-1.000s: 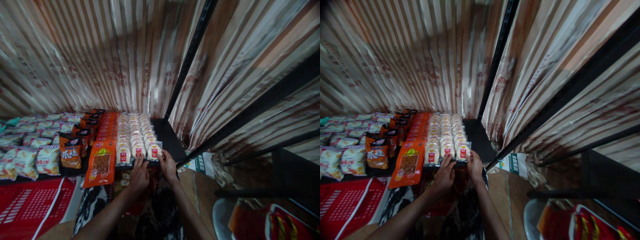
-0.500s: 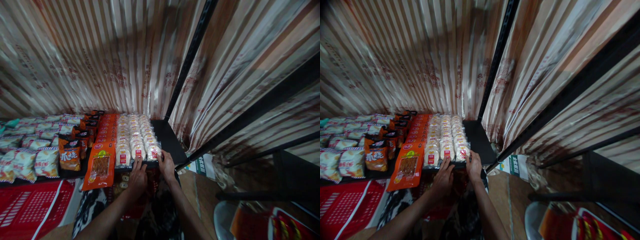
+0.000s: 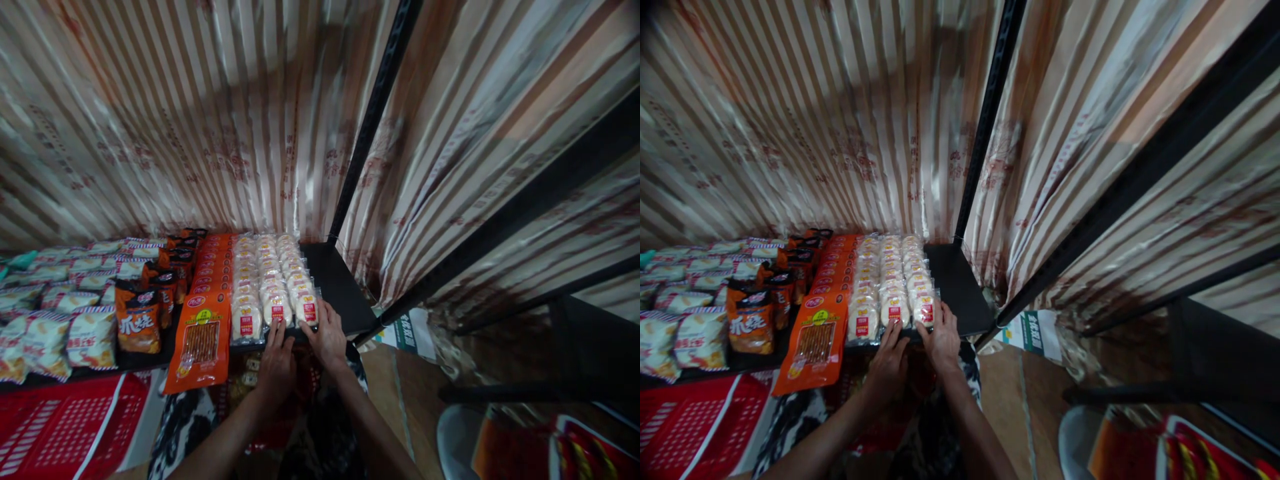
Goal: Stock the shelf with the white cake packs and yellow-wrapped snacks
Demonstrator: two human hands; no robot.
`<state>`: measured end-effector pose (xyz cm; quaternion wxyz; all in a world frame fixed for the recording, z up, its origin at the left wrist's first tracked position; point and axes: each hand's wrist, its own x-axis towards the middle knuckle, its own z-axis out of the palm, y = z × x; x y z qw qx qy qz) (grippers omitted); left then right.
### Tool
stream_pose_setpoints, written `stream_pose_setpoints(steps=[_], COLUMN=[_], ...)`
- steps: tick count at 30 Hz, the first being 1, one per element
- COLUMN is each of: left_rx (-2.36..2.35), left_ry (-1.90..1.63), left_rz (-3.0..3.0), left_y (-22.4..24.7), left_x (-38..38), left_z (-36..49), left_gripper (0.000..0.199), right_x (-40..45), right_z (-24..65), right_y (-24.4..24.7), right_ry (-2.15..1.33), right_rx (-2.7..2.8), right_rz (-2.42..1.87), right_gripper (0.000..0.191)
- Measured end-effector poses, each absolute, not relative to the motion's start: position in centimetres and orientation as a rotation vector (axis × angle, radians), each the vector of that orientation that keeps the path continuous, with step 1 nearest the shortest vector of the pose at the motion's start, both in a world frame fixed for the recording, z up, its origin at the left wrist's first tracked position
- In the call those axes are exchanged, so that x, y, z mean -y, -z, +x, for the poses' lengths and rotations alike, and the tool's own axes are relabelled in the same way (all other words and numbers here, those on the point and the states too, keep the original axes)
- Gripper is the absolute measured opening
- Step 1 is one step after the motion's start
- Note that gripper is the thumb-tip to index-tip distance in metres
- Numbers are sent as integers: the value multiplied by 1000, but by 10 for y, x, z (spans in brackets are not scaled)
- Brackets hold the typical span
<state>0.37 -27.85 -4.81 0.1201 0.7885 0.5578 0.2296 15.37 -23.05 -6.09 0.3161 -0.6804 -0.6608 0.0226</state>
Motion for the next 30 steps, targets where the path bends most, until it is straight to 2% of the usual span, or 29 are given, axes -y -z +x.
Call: stream_pose_setpoints(steps=[12, 30], left_rx=[-1637, -1660], left_ry=[-649, -776], left_rz=[2304, 2470], left_y=[48, 59], left_x=[278, 278], left_z=[4, 3], left_gripper=[39, 36], right_x=[226, 220], right_z=[152, 152], right_y=[59, 78], right_ry=[-42, 55], right_rx=[1720, 1755], right_rz=[-1696, -1672], right_gripper=[56, 61])
